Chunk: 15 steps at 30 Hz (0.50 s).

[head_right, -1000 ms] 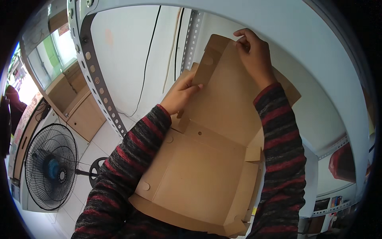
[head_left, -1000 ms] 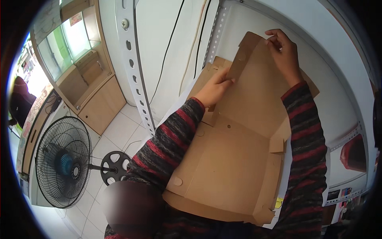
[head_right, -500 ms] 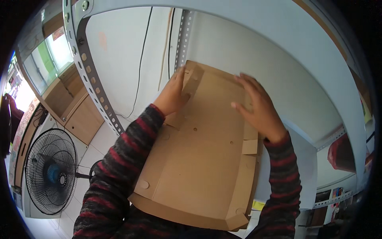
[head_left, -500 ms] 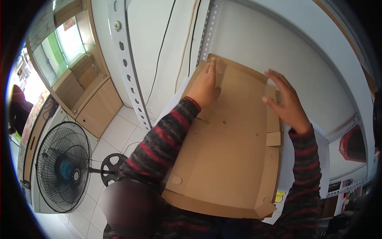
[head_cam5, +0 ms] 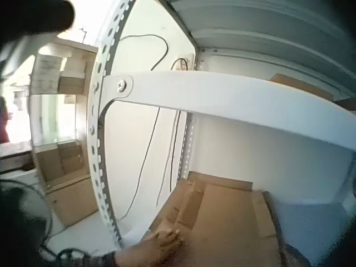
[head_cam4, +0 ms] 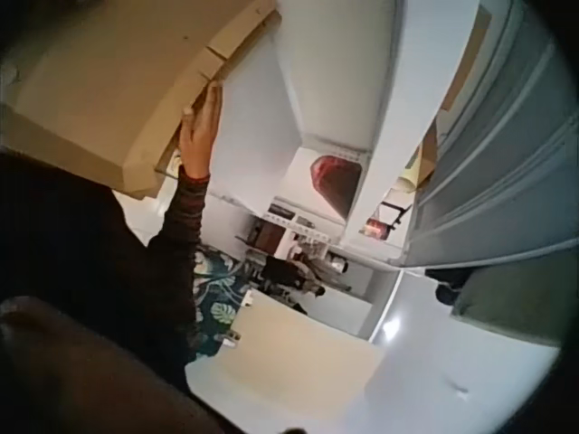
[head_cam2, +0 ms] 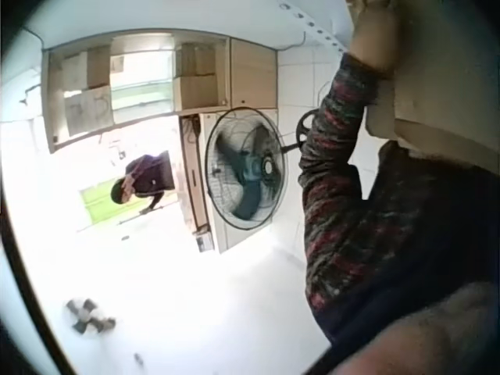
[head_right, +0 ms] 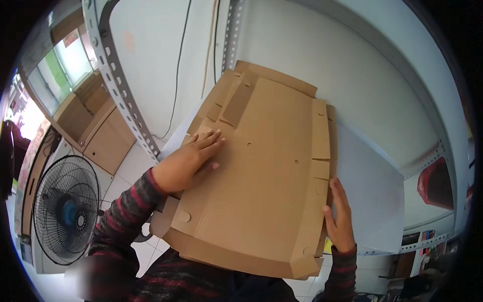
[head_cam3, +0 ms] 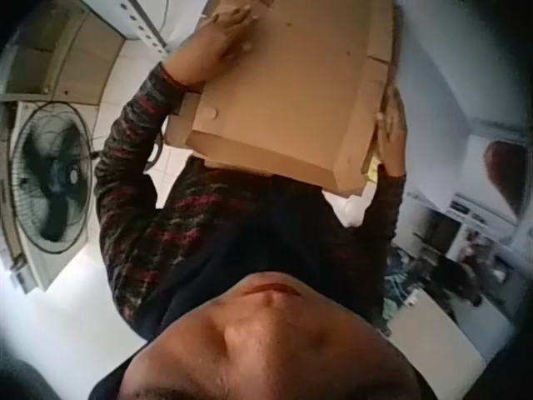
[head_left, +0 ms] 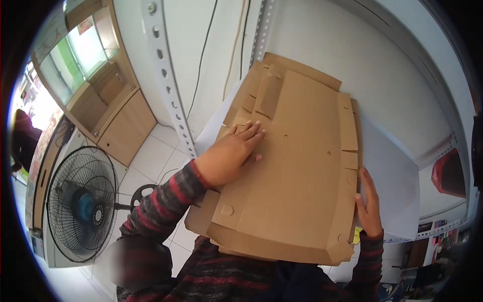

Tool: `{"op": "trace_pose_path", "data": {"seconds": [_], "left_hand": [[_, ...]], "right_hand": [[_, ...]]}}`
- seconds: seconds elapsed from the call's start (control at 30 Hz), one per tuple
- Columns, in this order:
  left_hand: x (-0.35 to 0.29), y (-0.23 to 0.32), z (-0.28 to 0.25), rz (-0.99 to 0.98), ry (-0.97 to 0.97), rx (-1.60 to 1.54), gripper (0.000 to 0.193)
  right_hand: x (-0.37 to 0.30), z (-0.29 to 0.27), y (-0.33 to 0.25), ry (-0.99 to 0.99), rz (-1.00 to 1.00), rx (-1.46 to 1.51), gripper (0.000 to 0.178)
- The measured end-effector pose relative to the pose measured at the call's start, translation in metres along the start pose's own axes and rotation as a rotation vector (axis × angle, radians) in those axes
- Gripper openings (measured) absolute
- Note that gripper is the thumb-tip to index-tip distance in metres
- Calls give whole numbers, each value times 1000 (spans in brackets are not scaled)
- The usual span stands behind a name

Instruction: The person assembles flat cardboard boxes by hand, folding the flaps and inserting tabs into slots to form the box structure. The person then stacks the completed boxes on a shelf.

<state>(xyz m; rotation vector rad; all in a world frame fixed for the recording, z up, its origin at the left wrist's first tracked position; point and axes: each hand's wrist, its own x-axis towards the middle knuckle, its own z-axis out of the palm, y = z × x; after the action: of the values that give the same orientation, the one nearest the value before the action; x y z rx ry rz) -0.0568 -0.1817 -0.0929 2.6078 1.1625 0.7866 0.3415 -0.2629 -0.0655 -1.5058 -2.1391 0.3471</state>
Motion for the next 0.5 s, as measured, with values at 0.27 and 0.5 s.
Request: {"op": "trace_pose_path", "data": {"seconds": [0.27,0.5], "left_hand": [[-83,58,-51,-457,70,-346,27],[-106,64,-42,-345,54,-508,41]], "right_hand": [[-49,4,-18,157,256,315,40],[-41,14,-18,212,295,533,44]]}}
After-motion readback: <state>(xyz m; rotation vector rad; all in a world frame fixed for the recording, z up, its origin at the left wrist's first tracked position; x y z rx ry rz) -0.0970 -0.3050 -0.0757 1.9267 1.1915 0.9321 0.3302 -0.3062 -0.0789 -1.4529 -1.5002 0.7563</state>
